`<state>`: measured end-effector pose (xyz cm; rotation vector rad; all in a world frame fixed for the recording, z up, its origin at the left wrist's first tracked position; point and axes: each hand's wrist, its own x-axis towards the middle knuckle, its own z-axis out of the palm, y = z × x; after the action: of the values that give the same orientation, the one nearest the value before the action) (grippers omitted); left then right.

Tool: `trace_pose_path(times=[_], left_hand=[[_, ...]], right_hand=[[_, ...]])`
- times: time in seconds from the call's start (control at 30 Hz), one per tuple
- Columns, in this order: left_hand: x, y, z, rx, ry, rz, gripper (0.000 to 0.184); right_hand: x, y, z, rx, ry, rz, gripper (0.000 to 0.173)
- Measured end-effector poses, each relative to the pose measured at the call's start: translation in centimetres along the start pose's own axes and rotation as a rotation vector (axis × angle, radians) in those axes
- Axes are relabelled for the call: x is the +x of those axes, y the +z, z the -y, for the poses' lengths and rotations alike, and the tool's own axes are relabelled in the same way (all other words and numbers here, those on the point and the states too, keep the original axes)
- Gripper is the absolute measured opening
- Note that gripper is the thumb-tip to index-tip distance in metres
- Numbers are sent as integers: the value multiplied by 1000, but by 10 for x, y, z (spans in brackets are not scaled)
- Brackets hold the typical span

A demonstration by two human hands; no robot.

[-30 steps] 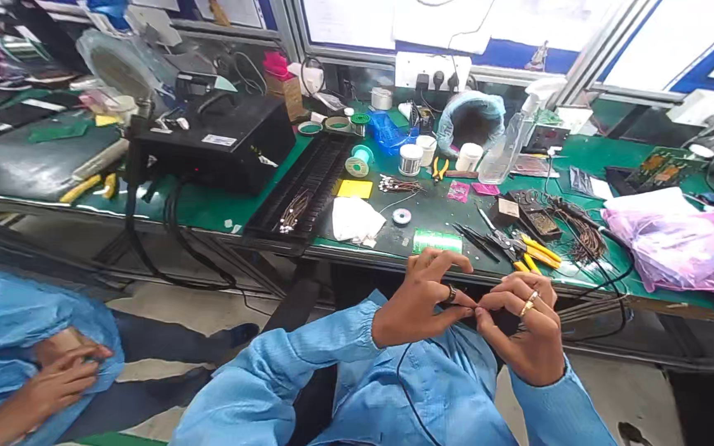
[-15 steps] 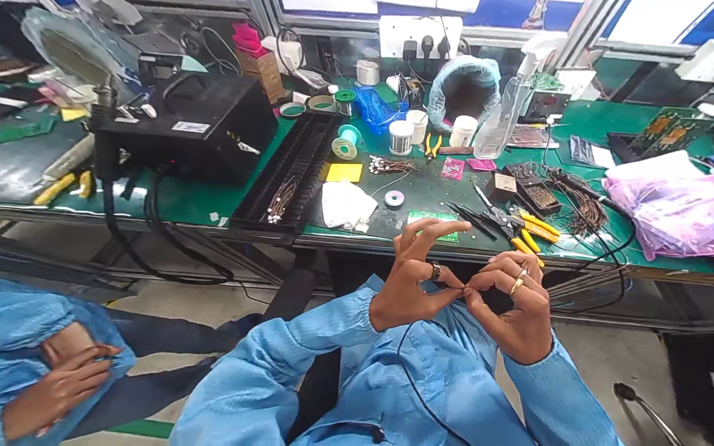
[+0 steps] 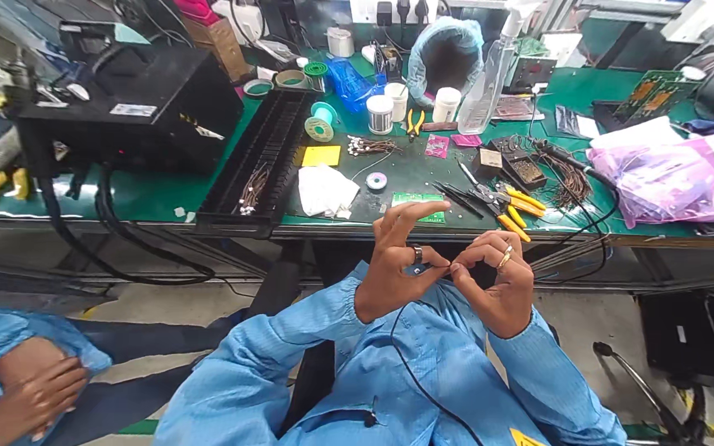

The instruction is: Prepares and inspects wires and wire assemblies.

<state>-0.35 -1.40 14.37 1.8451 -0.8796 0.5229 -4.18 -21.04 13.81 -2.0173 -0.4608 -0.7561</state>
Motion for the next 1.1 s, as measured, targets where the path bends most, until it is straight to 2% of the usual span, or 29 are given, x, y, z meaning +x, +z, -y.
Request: trace_pose_path(times=[0.13, 0.27, 0.4, 0.57, 0.83, 1.1], left_hand=[[5, -14, -15, 106, 136, 70, 17], [18, -38, -27, -168, 159, 80, 26], [26, -45, -9, -213, 54, 205, 15], [22, -31, 1, -304, 56, 362, 14], [17, -28, 2, -135, 181, 346, 7], [14, -22, 4, -96, 140, 311, 6]], right_hand=[[4, -8, -6, 8, 10, -29, 8], [6, -15, -7, 71, -28, -51, 8], [7, -17, 3, 113, -114, -37, 7], [4, -14, 7, 118, -164, -17, 5], [4, -16, 6, 153, -64, 188, 7], [2, -14, 5, 61, -57, 168, 9]])
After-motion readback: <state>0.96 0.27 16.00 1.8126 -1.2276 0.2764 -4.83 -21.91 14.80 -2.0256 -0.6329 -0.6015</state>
